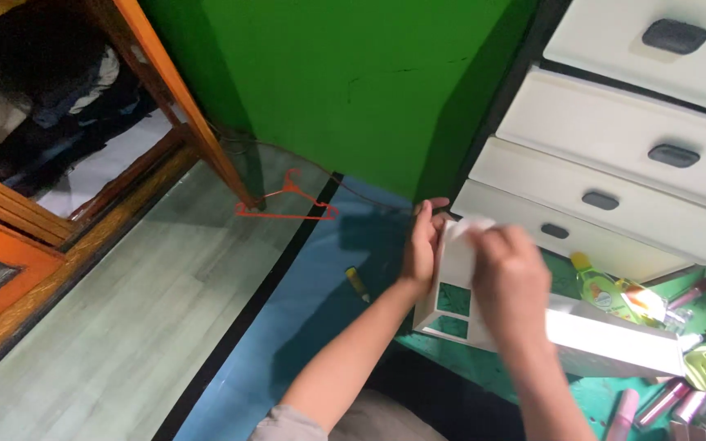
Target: Cleaning and assembling a modular plastic desk organizer and putting away stationary items.
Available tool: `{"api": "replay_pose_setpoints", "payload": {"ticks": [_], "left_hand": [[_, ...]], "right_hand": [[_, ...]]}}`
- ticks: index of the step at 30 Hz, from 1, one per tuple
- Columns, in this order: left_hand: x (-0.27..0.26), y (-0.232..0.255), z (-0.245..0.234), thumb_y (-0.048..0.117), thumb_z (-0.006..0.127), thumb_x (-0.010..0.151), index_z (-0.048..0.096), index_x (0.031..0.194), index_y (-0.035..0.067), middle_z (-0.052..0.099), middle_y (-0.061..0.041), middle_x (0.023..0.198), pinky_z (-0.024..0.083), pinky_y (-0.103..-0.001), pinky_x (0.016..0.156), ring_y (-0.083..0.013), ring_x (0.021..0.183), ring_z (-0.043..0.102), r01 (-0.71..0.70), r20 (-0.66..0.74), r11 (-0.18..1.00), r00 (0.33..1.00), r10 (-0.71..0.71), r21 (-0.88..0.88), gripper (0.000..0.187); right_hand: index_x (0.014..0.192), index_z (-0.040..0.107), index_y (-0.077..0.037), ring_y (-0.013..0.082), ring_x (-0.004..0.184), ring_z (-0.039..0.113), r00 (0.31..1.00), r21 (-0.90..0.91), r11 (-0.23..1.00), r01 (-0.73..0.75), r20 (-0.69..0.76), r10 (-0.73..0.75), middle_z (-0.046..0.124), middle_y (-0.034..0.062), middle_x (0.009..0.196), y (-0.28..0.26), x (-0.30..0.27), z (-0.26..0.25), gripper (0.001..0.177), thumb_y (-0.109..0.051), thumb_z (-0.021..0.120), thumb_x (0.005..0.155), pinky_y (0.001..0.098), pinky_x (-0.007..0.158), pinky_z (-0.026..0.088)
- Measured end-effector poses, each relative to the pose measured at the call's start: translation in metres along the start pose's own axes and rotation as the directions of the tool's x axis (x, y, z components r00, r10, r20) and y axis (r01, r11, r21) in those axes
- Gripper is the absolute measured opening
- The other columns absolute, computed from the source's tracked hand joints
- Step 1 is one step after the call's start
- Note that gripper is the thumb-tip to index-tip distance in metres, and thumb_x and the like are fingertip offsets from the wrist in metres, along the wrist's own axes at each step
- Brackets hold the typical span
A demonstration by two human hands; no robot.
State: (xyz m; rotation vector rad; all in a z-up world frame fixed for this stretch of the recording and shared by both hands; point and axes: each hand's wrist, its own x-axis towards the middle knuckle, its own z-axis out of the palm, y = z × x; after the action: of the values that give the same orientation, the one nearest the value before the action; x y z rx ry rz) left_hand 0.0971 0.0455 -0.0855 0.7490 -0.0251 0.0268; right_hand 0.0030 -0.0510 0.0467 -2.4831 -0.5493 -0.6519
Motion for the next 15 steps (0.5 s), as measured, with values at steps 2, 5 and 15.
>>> {"api": "replay_pose_setpoints", "payload": {"ticks": [2,5,15], "left_hand": [[-0.004,0.004,0.003,0.040,0.044,0.108,0.054,0.127,0.009,0.059,-0.003,0.084,0.048,-0.024,0.071,-0.0110,0.077,0.057,0.026,0.004,0.997,1.000,-0.026,-0.074,0.038],[-0.005,-0.003,-0.002,0.043,0.041,0.107,0.050,0.124,0.010,0.059,-0.003,0.079,0.046,-0.023,0.065,-0.0106,0.071,0.057,0.045,0.046,0.991,0.998,-0.039,-0.128,0.038],[-0.016,0.023,0.003,0.001,0.070,0.091,0.051,0.115,0.009,0.056,0.001,0.078,0.046,-0.023,0.061,-0.0082,0.068,0.058,-0.073,0.107,0.993,0.992,0.063,0.093,0.031]], "right_hand": [[0.108,0.076,-0.006,0.0329,0.095,0.069,0.997,-0.034,0.998,-0.053,-0.051,0.051,0.070,0.0130,0.103,0.007,0.008,-0.003,0.028,0.006,0.068,0.084,0.0421,0.082,0.055],[0.109,0.077,-0.007,0.0338,0.094,0.068,0.997,-0.033,0.999,-0.015,-0.081,0.012,0.069,0.0141,0.101,0.021,0.004,-0.007,0.027,0.004,0.068,0.086,0.0424,0.082,0.055],[0.127,0.069,0.001,0.0205,0.108,0.067,0.752,0.266,0.900,-0.345,-0.495,0.434,0.070,0.0145,0.120,0.137,-0.137,-0.113,0.020,0.003,0.062,0.108,0.0311,0.102,0.052]]}}
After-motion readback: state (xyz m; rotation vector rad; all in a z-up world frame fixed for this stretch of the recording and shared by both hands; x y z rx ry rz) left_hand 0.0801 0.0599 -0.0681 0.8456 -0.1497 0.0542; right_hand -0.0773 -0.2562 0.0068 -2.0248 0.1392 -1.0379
